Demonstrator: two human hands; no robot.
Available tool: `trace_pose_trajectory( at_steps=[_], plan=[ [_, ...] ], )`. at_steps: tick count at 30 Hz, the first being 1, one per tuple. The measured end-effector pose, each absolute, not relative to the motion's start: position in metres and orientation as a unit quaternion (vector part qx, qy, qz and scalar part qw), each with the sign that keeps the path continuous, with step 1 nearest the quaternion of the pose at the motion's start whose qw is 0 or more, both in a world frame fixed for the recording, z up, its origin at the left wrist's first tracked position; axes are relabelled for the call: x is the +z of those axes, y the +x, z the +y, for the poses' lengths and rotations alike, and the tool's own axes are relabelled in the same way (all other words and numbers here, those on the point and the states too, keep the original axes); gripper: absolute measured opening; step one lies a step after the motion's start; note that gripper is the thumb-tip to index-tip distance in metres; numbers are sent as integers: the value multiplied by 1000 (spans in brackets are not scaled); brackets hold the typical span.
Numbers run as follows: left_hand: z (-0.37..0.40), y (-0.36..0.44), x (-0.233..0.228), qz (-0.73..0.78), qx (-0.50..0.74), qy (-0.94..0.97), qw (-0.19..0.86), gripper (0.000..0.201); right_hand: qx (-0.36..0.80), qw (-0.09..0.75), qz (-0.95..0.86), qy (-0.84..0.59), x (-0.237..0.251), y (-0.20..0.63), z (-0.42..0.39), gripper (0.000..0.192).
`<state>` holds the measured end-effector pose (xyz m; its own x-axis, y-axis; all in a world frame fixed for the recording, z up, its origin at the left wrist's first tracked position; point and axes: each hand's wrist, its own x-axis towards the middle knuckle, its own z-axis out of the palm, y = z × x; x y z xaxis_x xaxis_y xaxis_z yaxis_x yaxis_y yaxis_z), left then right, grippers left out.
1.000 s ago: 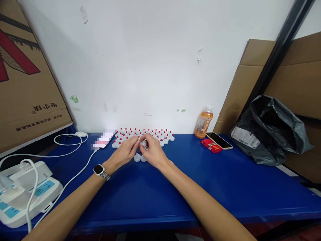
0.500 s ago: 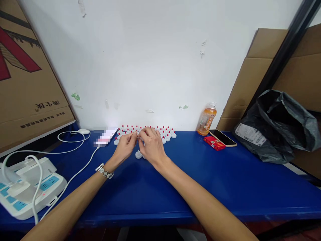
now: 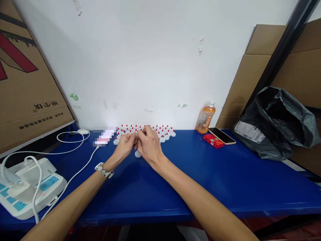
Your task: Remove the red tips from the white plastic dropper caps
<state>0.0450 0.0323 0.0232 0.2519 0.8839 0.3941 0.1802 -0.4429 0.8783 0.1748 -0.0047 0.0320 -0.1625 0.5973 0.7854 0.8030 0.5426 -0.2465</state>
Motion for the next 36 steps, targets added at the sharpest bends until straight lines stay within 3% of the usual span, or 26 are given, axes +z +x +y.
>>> trace_pose_trajectory(
  at_steps=[5,11,16,20,27,31,36],
  plan=[
    [28,30,30,389,388,820,162,40,20,515,-737,-437,24,186,2,7],
    [25,21,32,299,279,912,22,28,125,516,-722,-444,21,188,-3,35],
    [30,26,29,334,372,859,113,36,44,511,-737,-440,26,191,-8,16],
    [46,16,32,396,491,756,177,45,-10,510,-705,-493,26,211,0,14],
    [60,17,13,305,299,893,139,40,70,531,-669,-515,14,218,17,9],
    [58,16,14,320,288,890,148,44,49,531,-665,-524,10,216,17,8],
    [51,0,28,349,319,861,187,44,145,488,-689,-516,17,208,20,8]
  ],
)
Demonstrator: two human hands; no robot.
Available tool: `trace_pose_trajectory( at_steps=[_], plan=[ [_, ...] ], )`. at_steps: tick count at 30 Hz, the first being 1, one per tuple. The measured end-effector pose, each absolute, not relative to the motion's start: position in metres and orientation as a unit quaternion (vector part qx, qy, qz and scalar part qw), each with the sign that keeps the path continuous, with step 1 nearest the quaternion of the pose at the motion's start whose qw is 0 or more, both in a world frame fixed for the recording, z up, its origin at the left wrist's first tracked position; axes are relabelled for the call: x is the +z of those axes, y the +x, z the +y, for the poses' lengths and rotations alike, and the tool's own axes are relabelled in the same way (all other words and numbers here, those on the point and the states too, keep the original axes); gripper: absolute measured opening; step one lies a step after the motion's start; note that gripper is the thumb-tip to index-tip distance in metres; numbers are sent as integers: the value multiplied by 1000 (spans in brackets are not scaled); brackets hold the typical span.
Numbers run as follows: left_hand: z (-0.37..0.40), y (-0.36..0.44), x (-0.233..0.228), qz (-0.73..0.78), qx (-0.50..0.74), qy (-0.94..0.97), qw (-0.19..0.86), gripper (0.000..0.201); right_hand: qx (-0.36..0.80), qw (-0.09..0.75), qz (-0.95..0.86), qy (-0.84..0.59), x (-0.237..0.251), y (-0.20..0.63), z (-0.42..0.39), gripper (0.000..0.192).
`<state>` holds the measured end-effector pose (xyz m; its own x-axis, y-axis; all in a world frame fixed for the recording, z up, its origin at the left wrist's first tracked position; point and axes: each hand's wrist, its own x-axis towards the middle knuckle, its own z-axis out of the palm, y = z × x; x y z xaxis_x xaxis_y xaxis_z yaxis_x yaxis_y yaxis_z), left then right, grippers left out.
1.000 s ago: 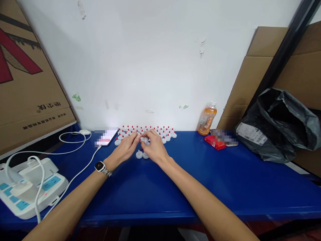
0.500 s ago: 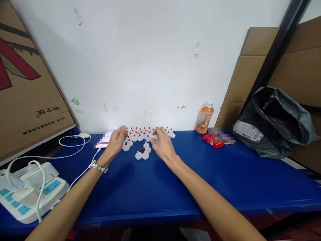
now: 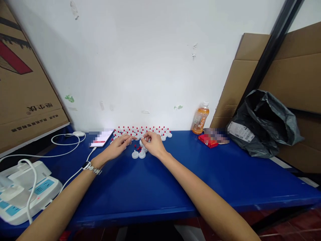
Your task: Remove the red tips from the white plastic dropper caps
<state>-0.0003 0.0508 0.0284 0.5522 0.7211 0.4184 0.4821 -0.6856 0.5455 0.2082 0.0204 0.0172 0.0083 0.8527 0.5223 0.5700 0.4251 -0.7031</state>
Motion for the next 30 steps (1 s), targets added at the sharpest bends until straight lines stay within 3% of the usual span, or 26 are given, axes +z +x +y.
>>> trace_pose_trajectory(
  at_steps=[4,10,16,23,27,30],
  plan=[
    [50,-17,32,375,330,844,195,42,165,447,-737,-479,29,195,34,6],
    [55,-28,31,392,328,846,156,36,113,309,-835,-442,38,175,57,10],
    [52,-28,33,387,327,843,182,33,75,201,-871,-442,37,163,56,9],
    [50,-28,29,390,295,841,233,30,108,185,-866,-451,37,173,65,23],
    [53,-27,23,393,273,851,216,34,50,193,-850,-487,37,180,76,16],
    [54,-24,19,385,252,866,194,32,11,150,-845,-514,36,181,81,16]
  ],
)
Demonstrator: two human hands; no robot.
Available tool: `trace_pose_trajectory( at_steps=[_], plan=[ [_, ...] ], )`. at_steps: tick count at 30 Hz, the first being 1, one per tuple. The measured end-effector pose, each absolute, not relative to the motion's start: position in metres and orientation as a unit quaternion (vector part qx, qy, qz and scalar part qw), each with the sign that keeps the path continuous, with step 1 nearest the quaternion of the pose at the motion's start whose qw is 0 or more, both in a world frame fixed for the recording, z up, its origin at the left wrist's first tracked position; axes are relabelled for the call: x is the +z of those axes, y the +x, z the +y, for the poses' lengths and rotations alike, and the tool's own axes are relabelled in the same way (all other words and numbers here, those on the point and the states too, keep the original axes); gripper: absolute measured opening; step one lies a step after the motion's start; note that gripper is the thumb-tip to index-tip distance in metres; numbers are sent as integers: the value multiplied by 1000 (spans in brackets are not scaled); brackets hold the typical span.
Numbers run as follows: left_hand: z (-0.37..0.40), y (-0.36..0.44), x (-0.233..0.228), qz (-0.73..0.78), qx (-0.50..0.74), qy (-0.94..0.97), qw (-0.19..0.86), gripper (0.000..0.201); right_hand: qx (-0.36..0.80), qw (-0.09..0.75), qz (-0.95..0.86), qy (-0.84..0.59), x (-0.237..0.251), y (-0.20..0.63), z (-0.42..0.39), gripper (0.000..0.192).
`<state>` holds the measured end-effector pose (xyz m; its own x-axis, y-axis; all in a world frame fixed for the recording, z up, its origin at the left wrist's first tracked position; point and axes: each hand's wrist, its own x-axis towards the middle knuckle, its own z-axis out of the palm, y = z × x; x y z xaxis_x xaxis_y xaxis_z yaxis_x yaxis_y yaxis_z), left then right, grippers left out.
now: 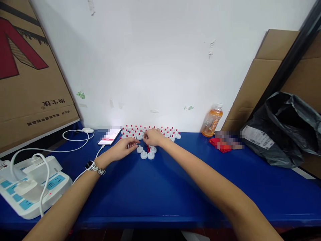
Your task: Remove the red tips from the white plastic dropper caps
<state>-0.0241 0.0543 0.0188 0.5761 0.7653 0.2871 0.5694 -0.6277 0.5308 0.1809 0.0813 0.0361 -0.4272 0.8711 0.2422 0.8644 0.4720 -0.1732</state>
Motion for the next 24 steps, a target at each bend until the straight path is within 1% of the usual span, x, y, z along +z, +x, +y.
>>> trace_pose_trajectory(
  at_steps=[2,6,8,12,14,16,18,21,24],
  plan=[
    [54,-22,17,383,240,872,191,30,12,121,-842,-526,35,180,85,16],
    [53,-21,15,371,234,870,226,30,23,94,-844,-528,35,180,90,14],
    [52,-21,16,373,236,866,237,29,23,75,-848,-525,36,180,90,17],
    [50,-22,22,390,222,865,225,30,19,16,-851,-524,41,180,85,24],
    [49,-22,24,393,221,866,216,31,34,7,-850,-526,43,180,83,25],
    [49,-23,26,394,227,865,212,33,58,27,-846,-529,45,182,83,26],
    [48,-23,26,399,233,862,209,34,65,65,-835,-542,44,183,87,25],
    [48,-23,26,406,241,858,203,36,16,117,-803,-584,42,181,97,28],
    [49,-22,25,403,249,857,201,37,-31,129,-776,-617,37,173,106,32]
  ],
)
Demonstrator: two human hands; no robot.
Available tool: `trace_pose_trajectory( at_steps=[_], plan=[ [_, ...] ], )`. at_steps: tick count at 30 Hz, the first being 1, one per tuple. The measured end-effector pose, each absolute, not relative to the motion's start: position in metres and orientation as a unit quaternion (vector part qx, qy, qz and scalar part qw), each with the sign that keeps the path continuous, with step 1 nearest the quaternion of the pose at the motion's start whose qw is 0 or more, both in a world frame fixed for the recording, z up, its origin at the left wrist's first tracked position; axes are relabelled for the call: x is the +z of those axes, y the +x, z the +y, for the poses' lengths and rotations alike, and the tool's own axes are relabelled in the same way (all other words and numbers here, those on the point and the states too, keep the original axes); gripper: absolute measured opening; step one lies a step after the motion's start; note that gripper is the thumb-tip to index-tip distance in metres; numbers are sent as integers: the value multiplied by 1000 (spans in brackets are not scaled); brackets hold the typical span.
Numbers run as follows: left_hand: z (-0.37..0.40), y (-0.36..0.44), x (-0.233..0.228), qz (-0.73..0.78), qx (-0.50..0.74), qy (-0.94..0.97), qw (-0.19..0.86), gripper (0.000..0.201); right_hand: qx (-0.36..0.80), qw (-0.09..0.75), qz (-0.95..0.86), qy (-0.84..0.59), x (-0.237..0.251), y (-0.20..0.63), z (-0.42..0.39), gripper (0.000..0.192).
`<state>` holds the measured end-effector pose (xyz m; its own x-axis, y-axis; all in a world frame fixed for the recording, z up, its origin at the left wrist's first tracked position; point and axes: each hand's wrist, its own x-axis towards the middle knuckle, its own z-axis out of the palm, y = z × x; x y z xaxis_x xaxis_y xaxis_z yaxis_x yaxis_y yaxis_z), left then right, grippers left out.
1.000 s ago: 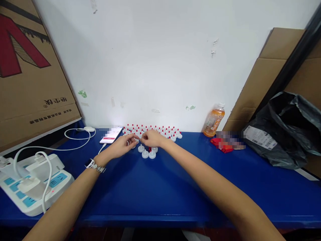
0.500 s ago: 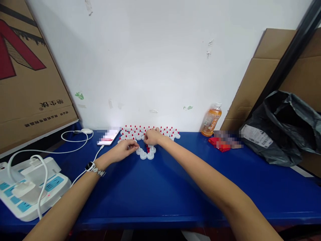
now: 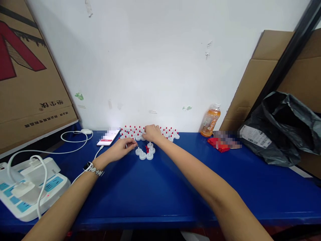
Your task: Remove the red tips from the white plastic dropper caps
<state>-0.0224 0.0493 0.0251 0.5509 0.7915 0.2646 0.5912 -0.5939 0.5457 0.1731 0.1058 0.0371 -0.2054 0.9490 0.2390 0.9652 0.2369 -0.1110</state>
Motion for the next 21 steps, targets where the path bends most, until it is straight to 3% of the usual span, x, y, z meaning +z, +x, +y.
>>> trace_pose_trajectory(
  at_steps=[8,11,15,19,21],
  plan=[
    [55,-25,21,396,246,862,201,32,-39,157,-779,-606,34,162,103,19],
    [52,-25,25,399,278,854,183,30,-19,264,-784,-561,41,172,88,19],
    [45,-19,34,387,342,844,148,30,131,425,-757,-480,42,187,55,19],
    [35,-5,37,349,388,843,128,30,229,477,-728,-436,28,198,22,24],
    [29,3,36,334,387,850,127,28,225,474,-741,-421,22,201,10,38]
  ],
)
